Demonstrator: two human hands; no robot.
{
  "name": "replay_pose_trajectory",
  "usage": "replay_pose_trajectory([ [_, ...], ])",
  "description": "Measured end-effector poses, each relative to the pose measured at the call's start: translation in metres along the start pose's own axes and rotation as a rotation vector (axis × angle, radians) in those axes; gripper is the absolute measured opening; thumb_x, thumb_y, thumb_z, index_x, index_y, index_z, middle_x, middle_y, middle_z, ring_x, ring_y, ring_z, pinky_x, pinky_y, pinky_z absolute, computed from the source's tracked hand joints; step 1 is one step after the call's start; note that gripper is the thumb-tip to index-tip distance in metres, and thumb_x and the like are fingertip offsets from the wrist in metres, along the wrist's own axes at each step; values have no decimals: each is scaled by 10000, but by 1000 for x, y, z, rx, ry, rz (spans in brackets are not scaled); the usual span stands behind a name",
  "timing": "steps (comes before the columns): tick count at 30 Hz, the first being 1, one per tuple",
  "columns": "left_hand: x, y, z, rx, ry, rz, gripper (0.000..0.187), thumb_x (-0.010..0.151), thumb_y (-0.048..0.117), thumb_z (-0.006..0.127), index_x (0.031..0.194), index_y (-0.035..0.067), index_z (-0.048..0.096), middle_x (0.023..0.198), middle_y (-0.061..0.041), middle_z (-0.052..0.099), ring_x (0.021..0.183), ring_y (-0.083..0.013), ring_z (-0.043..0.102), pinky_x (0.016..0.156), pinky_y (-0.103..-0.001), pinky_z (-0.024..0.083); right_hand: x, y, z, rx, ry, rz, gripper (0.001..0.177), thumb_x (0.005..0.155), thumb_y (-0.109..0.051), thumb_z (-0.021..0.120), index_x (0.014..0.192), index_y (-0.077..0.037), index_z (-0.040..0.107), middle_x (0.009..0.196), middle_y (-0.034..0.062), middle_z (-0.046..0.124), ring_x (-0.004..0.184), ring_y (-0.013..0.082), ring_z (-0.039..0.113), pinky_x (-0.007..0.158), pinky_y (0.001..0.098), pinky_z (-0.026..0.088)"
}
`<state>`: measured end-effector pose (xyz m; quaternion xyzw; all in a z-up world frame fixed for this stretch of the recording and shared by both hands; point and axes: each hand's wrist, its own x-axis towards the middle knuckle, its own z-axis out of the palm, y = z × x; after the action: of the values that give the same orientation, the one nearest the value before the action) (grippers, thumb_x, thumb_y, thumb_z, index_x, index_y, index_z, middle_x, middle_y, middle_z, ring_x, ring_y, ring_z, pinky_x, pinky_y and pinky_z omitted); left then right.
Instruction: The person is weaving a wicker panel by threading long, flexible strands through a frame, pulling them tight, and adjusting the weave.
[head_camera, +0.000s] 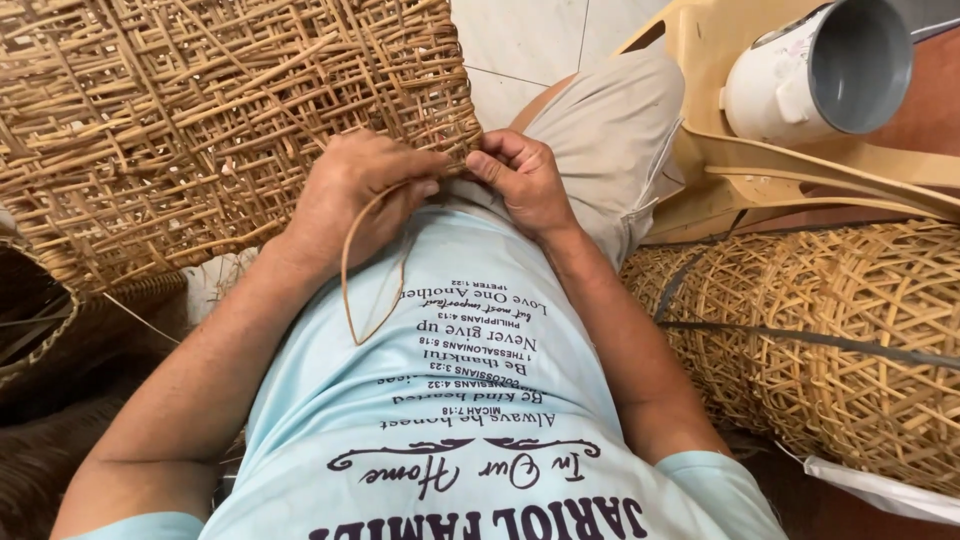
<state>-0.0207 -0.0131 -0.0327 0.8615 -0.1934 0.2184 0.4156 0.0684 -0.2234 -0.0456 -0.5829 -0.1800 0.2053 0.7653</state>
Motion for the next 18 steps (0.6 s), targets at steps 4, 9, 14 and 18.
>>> replay_pose_trajectory([
  [4, 5, 16, -13, -368, 38, -306, 188, 957, 47, 789, 1136, 94, 761, 956, -87, 782, 854, -192, 741, 737, -291, 577, 1, 4, -5, -15, -1, 2, 85, 954, -56, 772, 1010, -3, 736, 727, 68, 719, 707, 67, 675, 718, 217, 599],
  [9, 11, 14, -9, -251, 74, -126, 184, 843, -40, 843, 940, 103, 781, 906, -95, 759, 839, -251, 761, 717, -335, 585, 1, 8, -6, -24, 4, 9, 83, 952, -57, 774, 1008, -4, 742, 723, 69, 723, 706, 63, 676, 718, 219, 599],
  [14, 3, -12, 10, 74, 27, 117, 173, 820, 30, 851, 876, 117, 712, 872, -77, 680, 791, -294, 699, 712, -382, 570, 3, 4, -4, -24, -3, 10, 91, 954, -69, 776, 1005, -4, 737, 724, 69, 720, 709, 67, 681, 714, 221, 602],
  [18, 10, 7, 6, 237, 52, 304, 240, 1030, 171, 706, 807, 143, 622, 899, -47, 630, 809, -278, 646, 730, -356, 517, 1, 4, -6, -19, -1, 19, 93, 952, -67, 780, 1008, -5, 739, 721, 63, 717, 710, 63, 680, 717, 222, 601],
])
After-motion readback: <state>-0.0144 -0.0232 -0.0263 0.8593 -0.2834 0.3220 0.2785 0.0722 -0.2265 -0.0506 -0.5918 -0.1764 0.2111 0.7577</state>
